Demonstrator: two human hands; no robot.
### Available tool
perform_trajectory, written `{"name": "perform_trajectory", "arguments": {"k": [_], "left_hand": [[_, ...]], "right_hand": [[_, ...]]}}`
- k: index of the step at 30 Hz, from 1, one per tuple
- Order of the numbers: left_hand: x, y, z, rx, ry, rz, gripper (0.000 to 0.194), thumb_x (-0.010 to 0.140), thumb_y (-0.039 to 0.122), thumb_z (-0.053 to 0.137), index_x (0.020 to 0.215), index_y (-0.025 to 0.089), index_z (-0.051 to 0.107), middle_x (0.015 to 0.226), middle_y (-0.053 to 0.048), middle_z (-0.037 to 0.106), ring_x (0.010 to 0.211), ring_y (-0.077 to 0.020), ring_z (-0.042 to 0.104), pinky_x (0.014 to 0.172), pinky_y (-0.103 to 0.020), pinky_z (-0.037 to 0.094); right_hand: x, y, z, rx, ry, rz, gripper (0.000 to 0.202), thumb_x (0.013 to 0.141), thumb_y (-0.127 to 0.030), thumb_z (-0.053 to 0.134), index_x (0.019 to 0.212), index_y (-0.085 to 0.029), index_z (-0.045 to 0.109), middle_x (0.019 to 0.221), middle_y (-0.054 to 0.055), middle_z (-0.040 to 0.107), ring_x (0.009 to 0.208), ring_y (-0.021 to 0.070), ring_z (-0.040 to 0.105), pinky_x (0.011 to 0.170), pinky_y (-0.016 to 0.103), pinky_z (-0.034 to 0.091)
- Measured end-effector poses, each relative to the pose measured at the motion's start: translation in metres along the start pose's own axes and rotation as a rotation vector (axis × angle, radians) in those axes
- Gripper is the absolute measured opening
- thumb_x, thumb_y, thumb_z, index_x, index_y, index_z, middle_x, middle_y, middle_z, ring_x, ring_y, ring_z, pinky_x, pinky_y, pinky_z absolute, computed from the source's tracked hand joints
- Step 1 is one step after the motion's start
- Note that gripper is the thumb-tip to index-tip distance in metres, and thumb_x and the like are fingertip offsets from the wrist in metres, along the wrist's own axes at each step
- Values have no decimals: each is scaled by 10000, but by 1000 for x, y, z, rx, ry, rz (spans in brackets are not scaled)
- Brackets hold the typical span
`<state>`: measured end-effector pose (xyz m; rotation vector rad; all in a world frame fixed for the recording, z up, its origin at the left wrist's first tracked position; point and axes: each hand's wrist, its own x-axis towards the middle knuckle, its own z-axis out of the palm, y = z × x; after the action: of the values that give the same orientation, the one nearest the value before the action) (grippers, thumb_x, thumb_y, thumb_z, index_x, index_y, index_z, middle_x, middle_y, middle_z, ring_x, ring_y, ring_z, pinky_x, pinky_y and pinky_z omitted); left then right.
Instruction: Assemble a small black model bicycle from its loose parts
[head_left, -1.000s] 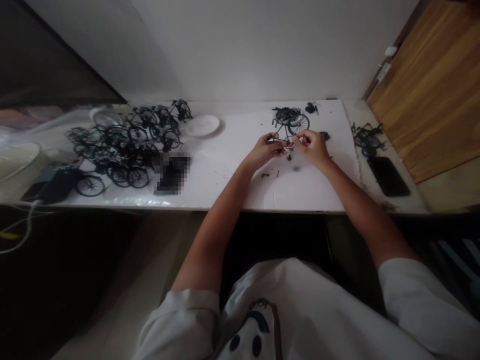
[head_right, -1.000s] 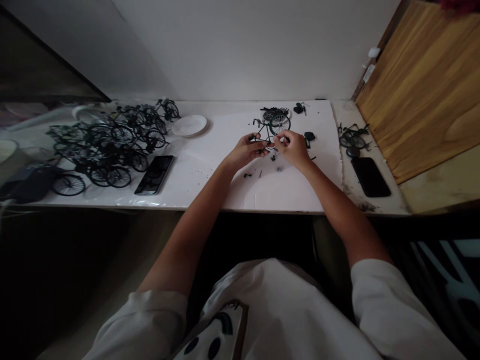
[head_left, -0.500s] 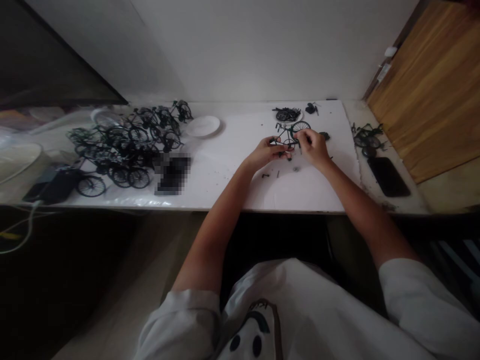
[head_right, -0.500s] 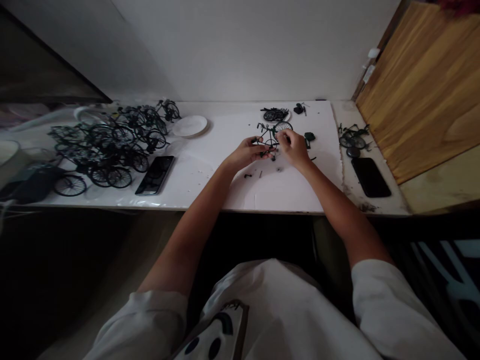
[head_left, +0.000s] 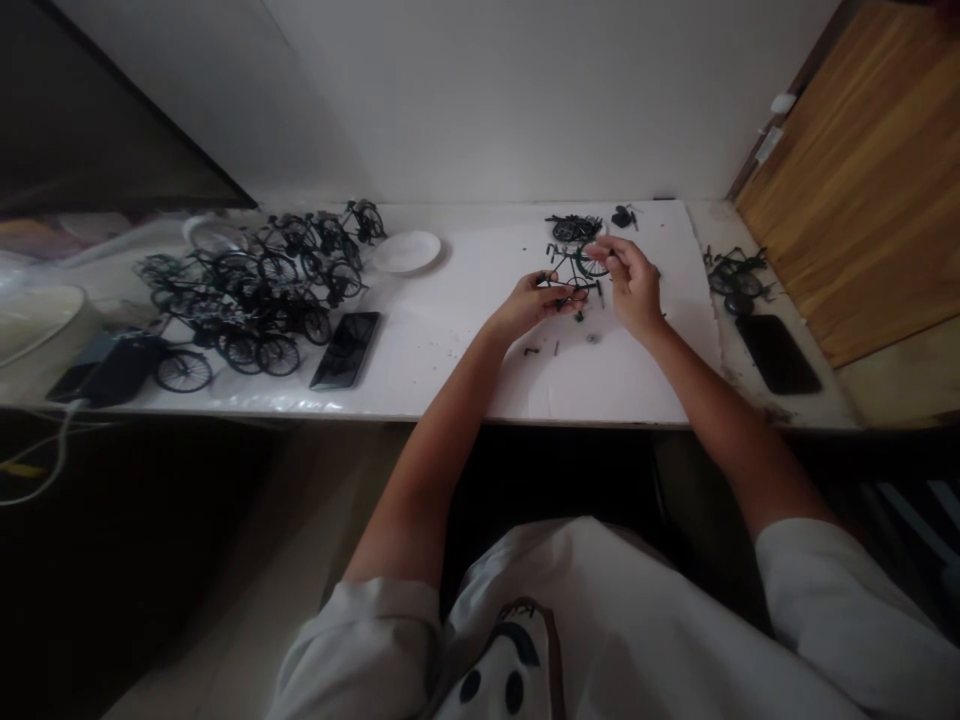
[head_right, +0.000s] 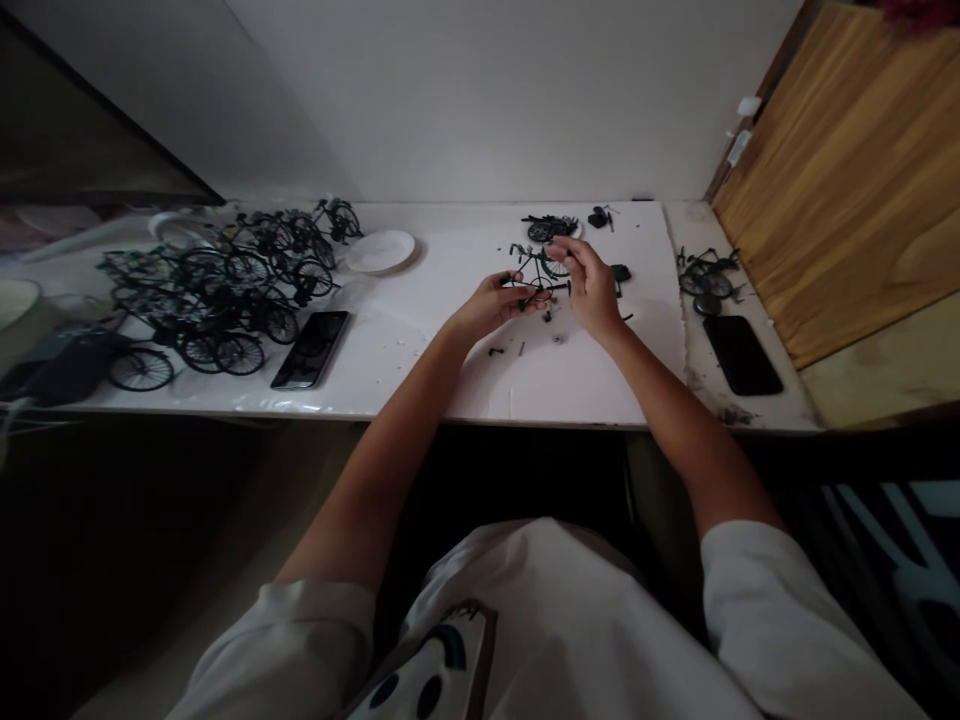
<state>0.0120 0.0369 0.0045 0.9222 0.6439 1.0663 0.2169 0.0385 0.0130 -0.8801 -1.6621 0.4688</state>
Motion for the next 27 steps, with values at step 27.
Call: {"name": "perform_trajectory", "arguments": {"k": [27], "left_hand": [[-4, 4, 5, 90, -12, -57, 229, 966, -9, 673, 979, 183, 550, 952, -121, 851, 829, -220, 811, 911, -365, 553]], "right_hand": [[-7, -19, -1, 143, 31, 13, 123, 962, -264, 800, 1013, -158, 838, 1010, 100, 844, 931, 201, 784, 899, 316, 611]]}}
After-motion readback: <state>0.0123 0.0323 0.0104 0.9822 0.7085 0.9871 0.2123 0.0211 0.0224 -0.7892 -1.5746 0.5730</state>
